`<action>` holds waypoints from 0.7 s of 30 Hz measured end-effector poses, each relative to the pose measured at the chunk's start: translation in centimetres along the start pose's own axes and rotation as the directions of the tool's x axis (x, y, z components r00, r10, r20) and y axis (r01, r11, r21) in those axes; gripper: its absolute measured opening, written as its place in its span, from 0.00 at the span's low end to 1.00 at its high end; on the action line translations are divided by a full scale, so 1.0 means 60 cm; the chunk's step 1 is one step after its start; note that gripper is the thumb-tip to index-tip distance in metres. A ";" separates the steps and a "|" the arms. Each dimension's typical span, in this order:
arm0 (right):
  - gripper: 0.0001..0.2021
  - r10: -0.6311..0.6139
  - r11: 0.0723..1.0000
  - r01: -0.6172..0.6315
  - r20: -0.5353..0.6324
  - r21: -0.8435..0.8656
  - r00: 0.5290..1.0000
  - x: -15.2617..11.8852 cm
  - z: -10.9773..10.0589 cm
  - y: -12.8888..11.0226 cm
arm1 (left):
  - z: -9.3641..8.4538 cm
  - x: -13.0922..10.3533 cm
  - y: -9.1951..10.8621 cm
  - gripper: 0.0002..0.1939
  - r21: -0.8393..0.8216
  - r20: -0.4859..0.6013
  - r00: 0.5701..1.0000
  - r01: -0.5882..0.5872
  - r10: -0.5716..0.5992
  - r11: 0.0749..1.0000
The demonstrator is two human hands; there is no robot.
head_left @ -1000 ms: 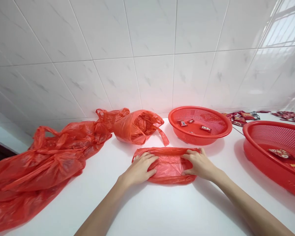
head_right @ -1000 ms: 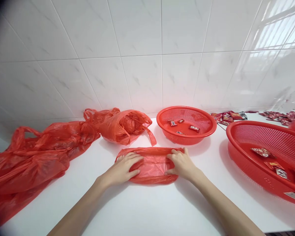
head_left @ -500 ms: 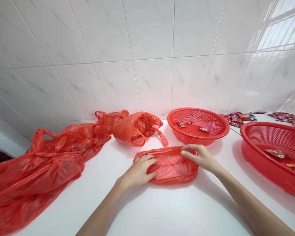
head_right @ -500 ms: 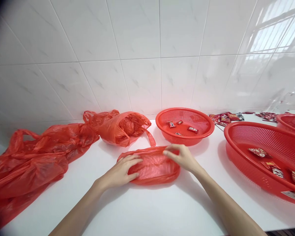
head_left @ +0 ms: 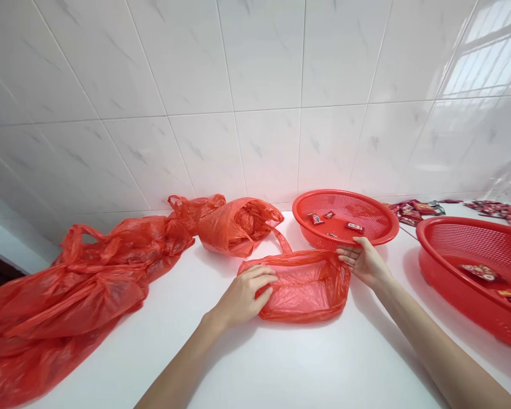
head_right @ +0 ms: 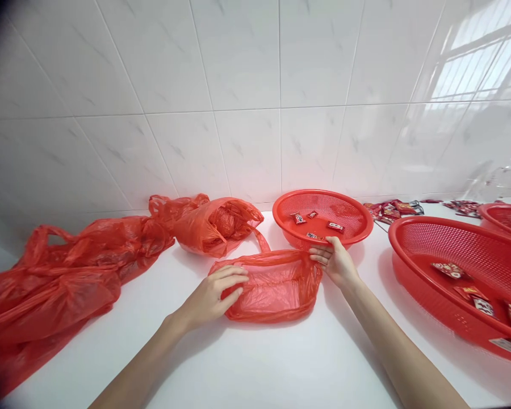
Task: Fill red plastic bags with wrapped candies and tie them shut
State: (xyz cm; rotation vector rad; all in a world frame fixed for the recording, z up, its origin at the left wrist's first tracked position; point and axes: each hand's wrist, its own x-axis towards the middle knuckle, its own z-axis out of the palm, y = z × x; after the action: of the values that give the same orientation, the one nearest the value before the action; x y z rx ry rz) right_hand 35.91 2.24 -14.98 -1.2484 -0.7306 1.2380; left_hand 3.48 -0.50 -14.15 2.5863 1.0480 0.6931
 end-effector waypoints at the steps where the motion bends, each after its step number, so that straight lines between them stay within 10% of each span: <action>1: 0.07 -0.012 1.000 0.012 0.009 -0.001 1.000 0.001 -0.002 0.001 | 0.000 0.000 0.000 0.16 -0.002 -0.004 1.000 -0.009 0.009 1.000; 21: 0.06 0.029 0.999 -0.032 0.082 0.031 0.996 -0.052 0.032 -0.010 | -0.006 -0.003 -0.009 0.15 0.076 -0.166 0.982 -0.075 0.086 0.994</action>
State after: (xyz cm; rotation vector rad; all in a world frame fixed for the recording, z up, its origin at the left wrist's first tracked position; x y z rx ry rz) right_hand 33.54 -0.09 -13.35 -1.1926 -0.7504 1.3272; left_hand 2.88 -0.23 -14.12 2.6809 1.0376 0.9256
